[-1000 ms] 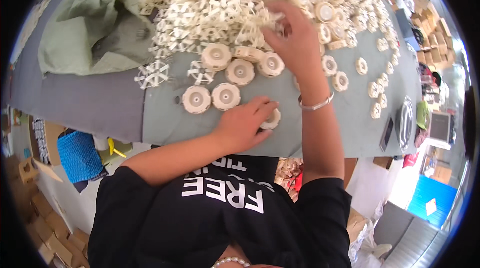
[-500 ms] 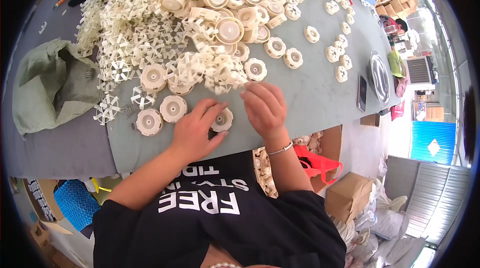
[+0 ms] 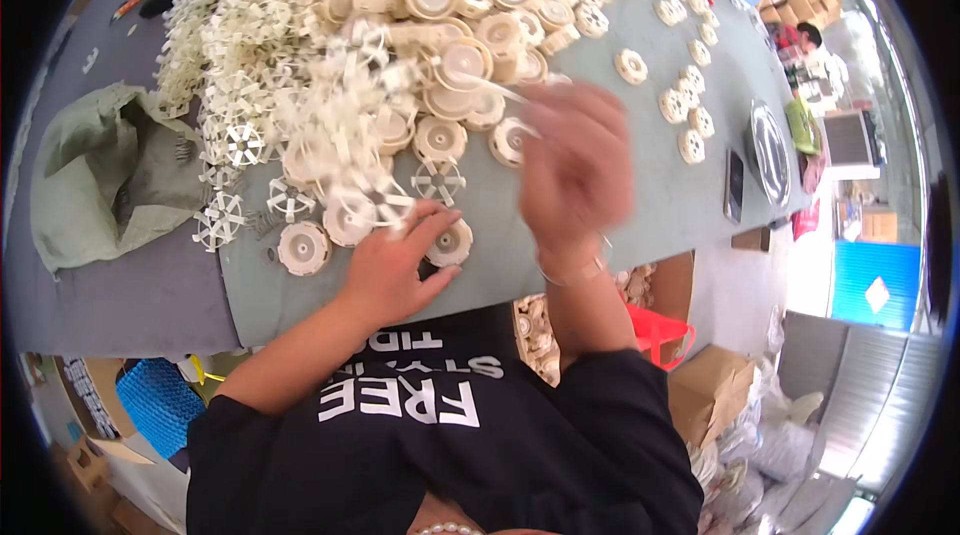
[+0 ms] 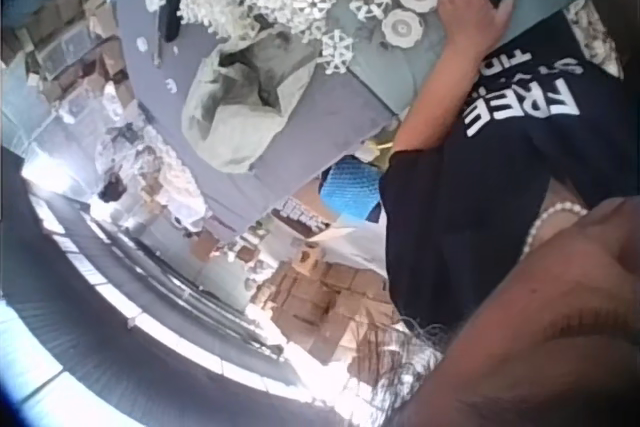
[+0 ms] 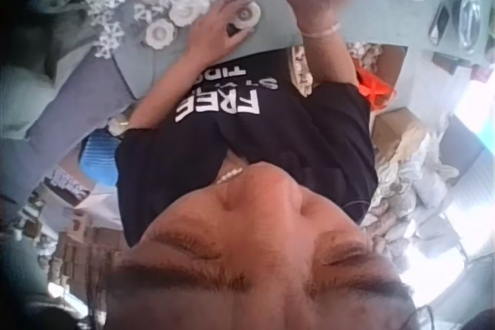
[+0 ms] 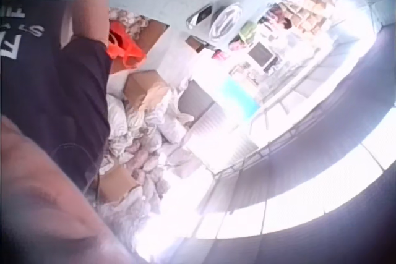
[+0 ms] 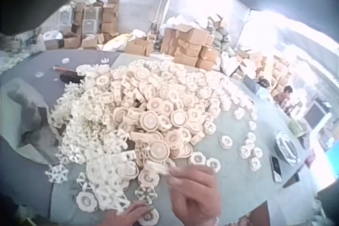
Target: The person assembles small white plastic components by hand on a table. They pick up a circular base, insert a metal spring, and attach a cross-shaped plastic piece to complete the unit. The person repeats this process for multiple units, placing the finished assemblies in a row on the table.
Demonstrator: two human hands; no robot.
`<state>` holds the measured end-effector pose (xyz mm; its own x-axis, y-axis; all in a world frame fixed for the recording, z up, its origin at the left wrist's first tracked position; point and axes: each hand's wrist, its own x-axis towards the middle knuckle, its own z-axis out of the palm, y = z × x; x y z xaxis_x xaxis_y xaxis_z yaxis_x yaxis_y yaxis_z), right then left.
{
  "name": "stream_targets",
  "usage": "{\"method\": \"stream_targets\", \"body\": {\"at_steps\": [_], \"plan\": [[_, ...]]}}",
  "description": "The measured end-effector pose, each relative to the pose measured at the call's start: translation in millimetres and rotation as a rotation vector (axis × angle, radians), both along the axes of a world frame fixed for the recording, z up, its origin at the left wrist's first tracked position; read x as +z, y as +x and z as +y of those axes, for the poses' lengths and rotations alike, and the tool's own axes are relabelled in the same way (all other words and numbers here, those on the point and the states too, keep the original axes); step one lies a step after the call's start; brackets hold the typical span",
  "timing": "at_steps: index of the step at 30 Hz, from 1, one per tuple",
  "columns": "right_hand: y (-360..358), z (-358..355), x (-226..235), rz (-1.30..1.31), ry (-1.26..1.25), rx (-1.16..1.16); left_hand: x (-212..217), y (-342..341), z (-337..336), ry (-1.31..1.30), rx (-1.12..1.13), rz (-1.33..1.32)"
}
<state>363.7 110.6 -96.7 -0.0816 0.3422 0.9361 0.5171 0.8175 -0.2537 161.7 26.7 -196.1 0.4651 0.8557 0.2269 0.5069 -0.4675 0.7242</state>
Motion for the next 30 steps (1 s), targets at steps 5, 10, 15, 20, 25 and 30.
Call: {"method": "stream_targets", "body": {"at_steps": [5,10,15,20,25,30], "plan": [[84,-60,-73,-0.405,-0.184,-0.191,2,1,-4,-0.083,0.006,0.028],[96,-108,-92,-0.389,-0.708,-0.082,0,0,-3,-0.051,0.019,0.026],[90,-101,-73,-0.152,-1.047,-0.150,3,-5,-1,-0.082,-0.028,-0.023],[92,-85,-74,-0.224,-1.110,-0.111,-4,-10,-5,-0.111,-0.002,0.009],[76,-96,-62,-0.192,-1.061,-0.078,2,-10,-5,-0.151,-0.025,-0.035],[54,-106,-51,-0.169,-1.005,0.007,1,-12,-2,-0.161,-0.010,-0.135]]}}
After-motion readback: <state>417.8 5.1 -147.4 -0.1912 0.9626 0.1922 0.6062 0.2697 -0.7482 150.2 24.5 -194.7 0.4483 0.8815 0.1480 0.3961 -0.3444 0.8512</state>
